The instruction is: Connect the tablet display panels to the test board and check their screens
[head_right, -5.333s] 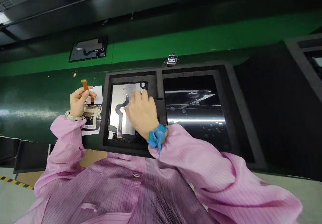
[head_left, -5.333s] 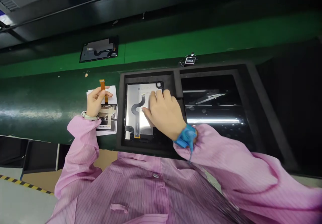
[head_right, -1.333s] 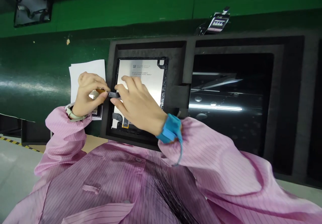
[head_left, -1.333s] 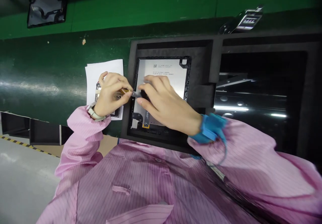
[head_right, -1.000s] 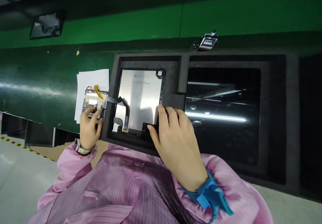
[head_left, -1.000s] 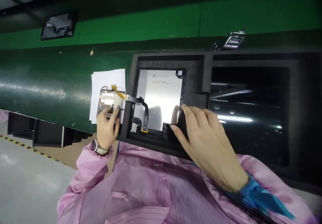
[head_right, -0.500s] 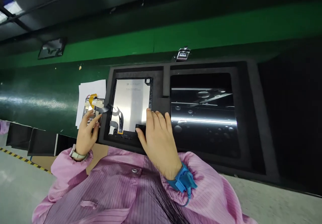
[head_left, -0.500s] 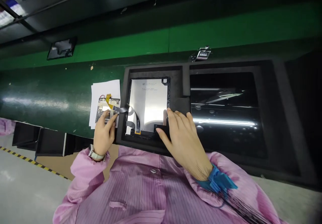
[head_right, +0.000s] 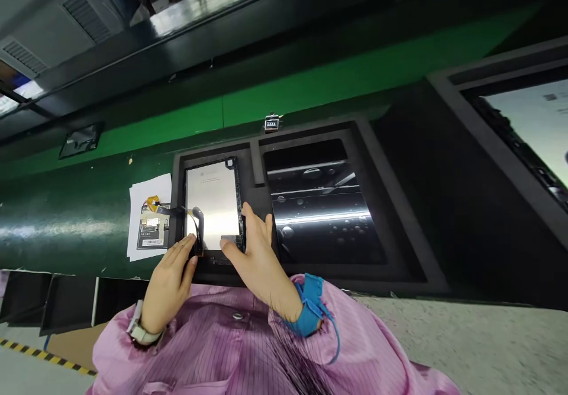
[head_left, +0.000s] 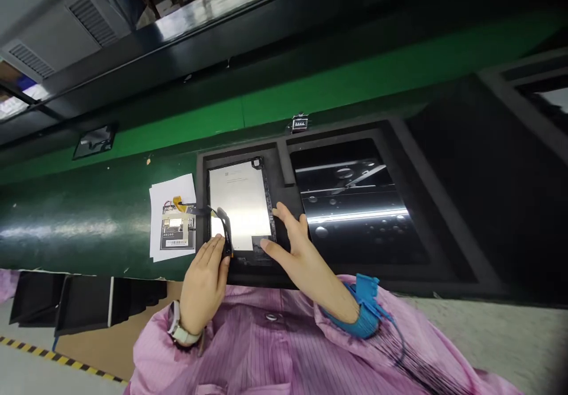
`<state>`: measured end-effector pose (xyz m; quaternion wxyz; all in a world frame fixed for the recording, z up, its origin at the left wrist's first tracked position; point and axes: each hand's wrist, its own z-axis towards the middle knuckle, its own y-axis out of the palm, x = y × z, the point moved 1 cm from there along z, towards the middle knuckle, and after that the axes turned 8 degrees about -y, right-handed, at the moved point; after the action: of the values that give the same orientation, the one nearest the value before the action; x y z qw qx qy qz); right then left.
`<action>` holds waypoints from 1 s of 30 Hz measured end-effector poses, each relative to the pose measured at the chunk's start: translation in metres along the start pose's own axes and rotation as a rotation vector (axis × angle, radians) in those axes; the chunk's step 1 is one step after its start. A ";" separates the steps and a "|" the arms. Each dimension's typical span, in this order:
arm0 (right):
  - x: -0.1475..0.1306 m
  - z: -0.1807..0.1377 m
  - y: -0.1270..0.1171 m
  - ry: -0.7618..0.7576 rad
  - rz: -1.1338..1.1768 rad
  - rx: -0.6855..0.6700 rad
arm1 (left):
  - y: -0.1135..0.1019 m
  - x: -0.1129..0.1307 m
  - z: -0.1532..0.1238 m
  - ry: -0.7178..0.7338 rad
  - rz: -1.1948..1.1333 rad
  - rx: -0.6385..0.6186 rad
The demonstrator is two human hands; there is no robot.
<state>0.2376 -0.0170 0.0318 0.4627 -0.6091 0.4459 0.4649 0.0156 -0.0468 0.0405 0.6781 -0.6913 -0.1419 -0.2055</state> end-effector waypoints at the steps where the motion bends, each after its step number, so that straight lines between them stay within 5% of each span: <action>1: -0.005 -0.002 -0.002 0.014 0.105 0.001 | -0.010 0.001 0.003 -0.048 -0.072 -0.027; 4: -0.031 -0.004 0.002 -0.100 0.313 -0.054 | -0.038 0.011 0.018 -0.155 -0.411 0.051; 8: -0.067 0.005 0.026 -0.423 0.355 -0.287 | -0.065 0.024 0.051 -0.101 -0.864 0.206; 10: -0.070 0.013 0.043 -0.448 0.370 -0.345 | -0.073 0.021 0.066 -0.187 -0.910 0.136; 14: -0.047 0.023 0.073 -0.267 0.252 -0.138 | -0.083 0.006 0.077 -0.392 -1.005 0.013; 17: -0.034 0.023 0.094 -0.234 0.061 -0.158 | -0.086 -0.002 0.077 -0.432 -1.065 0.022; 23: -0.049 0.009 0.100 -0.636 0.037 -0.335 | -0.087 -0.011 0.075 -0.513 -1.121 0.096; 27: -0.040 0.019 0.074 -0.373 -0.028 -0.189 | -0.087 -0.022 0.067 -0.427 -1.058 0.167; 30: -0.029 0.029 0.056 -0.206 0.042 -0.228 | -0.076 -0.030 0.062 -0.281 -0.990 0.243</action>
<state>0.1740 0.0045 0.0483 0.4240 -0.5973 0.3529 0.5821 -0.0410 0.0202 0.0933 0.5496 -0.4787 -0.5638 -0.3884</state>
